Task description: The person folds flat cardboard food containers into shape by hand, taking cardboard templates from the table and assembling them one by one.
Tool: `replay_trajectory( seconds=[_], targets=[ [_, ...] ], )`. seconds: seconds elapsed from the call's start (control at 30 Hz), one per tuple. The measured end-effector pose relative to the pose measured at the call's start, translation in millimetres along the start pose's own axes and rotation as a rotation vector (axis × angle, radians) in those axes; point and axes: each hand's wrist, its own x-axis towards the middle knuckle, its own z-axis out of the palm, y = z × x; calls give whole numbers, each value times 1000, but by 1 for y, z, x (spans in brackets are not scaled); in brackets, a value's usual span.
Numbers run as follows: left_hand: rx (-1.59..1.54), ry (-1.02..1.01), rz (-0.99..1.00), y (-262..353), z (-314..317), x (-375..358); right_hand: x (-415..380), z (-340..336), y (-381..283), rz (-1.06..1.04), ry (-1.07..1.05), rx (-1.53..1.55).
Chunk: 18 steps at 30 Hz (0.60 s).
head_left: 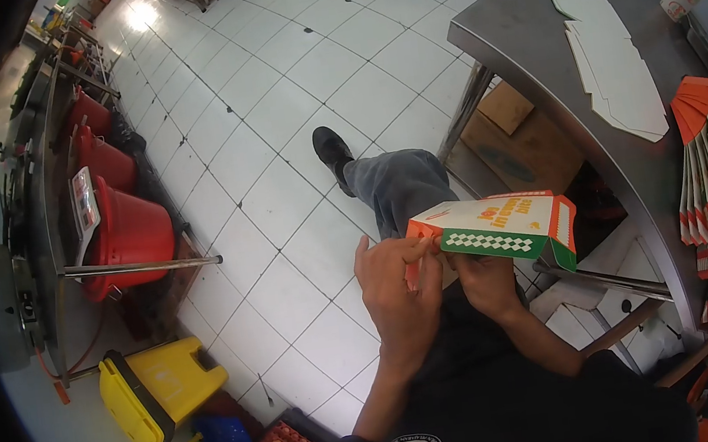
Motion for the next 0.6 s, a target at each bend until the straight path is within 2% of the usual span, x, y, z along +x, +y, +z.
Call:
replay_trajectory(
  seconds=[0.23,0.33,0.47,0.57,0.6],
  targets=[
    [-7,-11,-19,-1,-1,3,1,2,-2,-84,-21,-182],
    [-40,-21,-22,-6,-1,1,2,6,-4,-139,5,-69],
    [-49,-38,-51,-12,0,-4,6,3,-14,-29,-98,112],
    [-112,-78,-211,-1,-4,-1,8,1,-16,29,-143,145],
    [-127,-71,-208,-3,-3,-1,10,0,-15,17,-168,156]
  ],
)
